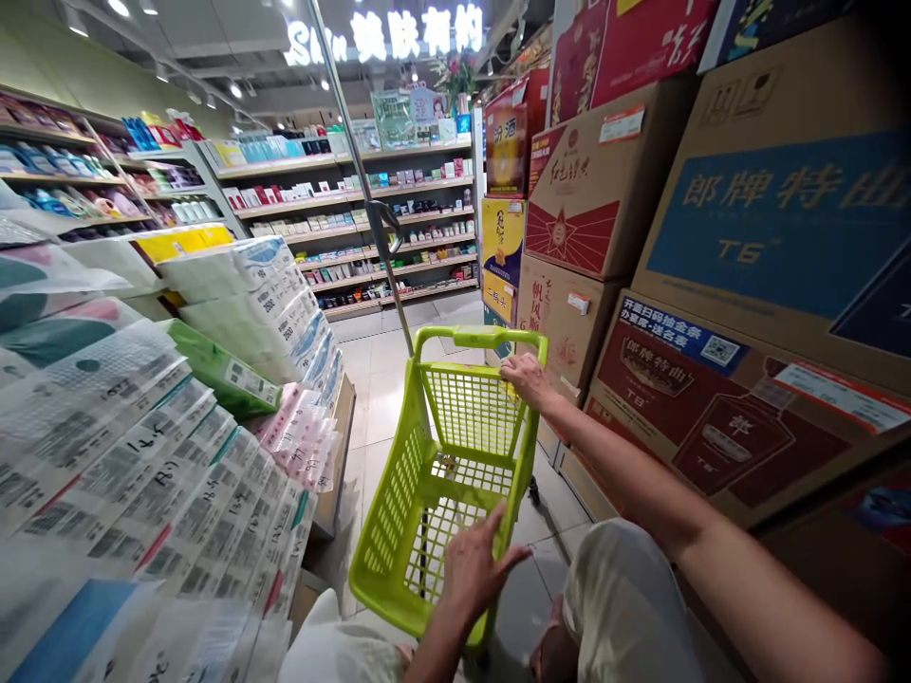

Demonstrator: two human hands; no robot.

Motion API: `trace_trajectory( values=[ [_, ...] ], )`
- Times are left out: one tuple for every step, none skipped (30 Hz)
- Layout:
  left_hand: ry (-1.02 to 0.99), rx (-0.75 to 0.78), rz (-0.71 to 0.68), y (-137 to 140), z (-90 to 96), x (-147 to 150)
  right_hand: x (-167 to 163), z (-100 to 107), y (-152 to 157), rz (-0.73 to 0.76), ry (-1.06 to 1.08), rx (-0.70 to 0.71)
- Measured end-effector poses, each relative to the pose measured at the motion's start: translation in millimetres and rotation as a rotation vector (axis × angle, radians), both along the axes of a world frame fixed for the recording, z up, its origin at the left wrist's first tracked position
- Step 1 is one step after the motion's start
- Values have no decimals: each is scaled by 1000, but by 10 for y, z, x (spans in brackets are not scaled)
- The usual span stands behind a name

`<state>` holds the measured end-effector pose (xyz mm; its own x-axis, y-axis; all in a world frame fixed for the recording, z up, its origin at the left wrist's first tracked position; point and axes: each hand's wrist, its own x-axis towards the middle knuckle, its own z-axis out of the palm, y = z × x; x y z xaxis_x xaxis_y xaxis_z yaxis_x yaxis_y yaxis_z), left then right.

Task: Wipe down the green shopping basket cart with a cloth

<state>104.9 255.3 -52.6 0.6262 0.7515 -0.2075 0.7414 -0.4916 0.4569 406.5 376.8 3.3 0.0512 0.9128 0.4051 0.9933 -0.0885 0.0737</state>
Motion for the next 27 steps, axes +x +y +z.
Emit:
trace_trajectory(
  values=[
    [-36, 77, 63, 166, 77, -42, -12, -31, 1, 4, 16, 32],
    [-70, 181, 151, 371, 158, -92, -20, -64, -3, 5, 26, 56],
    [-81, 291, 244, 603, 235, -149, -27, -98, -9, 1, 30, 69],
    [-70, 388, 345, 847, 297, -210, -35, -130, -13, -7, 31, 68],
    [-48, 451, 442, 1088, 339, -270, -48, -161, -11, -13, 33, 56],
    [-24, 479, 526, 1308, 355, -327, -68, -189, 2, -17, 39, 41],
    [5, 447, 571, 1497, 348, -378, -98, -213, 28, -15, 48, 30],
    [47, 346, 546, 1645, 320, -420, -142, -235, 71, -9, 57, 28],
    [92, 241, 498, 1750, 279, -453, -203, -253, 132, -5, 66, 34],
    [119, 189, 471, 1816, 234, -476, -285, -267, 210, -4, 71, 44],
    [136, 161, 450, 1849, 191, -489, -390, -277, 306, -7, 74, 54],
    [142, 156, 439, 1856, 156, -496, -521, -281, 418, -6, 75, 59],
    [137, 167, 436, 1846, 130, -497, -673, -281, 542, 1, 77, 58],
    [129, 176, 436, 1828, 116, -495, -842, -274, 674, 17, 81, 53],
    [122, 177, 435, 1807, 110, -492, -1016, -262, 808, 41, 84, 45],
    [118, 173, 434, 1787, 110, -491, -1184, -244, 937, 71, 86, 38],
    [118, 167, 438, 1771, 113, -491, -1330, -225, 1053, 95, 85, 29],
    [120, 162, 443, 1760, 118, -494, -1441, -206, 1147, 117, 83, 22],
    [122, 159, 449, 1752, 121, -500, -1506, -193, 1210, 136, 83, 15],
    [123, 159, 453, 1750, 123, -508, -1517, -189, 1236, 152, 88, 13],
    [123, 160, 455, 1750, 123, -518, -1474, -196, 1222, 165, 101, 17],
    [122, 160, 456, 1755, 120, -527, -1379, -216, 1167, 170, 120, 30],
    [122, 156, 457, 1762, 117, -535, -1243, -246, 1075, 165, 142, 47],
    [122, 152, 456, 1773, 113, -540, -1079, -284, 954, 145, 166, 67],
    [119, 147, 452, 1786, 110, -541, -904, -325, 816, 110, 185, 88],
    [115, 145, 446, 1801, 107, -538, -733, -364, 674, 66, 200, 107],
    [108, 144, 437, 1817, 105, -532, -583, -399, 542, 24, 211, 127]
  ],
)
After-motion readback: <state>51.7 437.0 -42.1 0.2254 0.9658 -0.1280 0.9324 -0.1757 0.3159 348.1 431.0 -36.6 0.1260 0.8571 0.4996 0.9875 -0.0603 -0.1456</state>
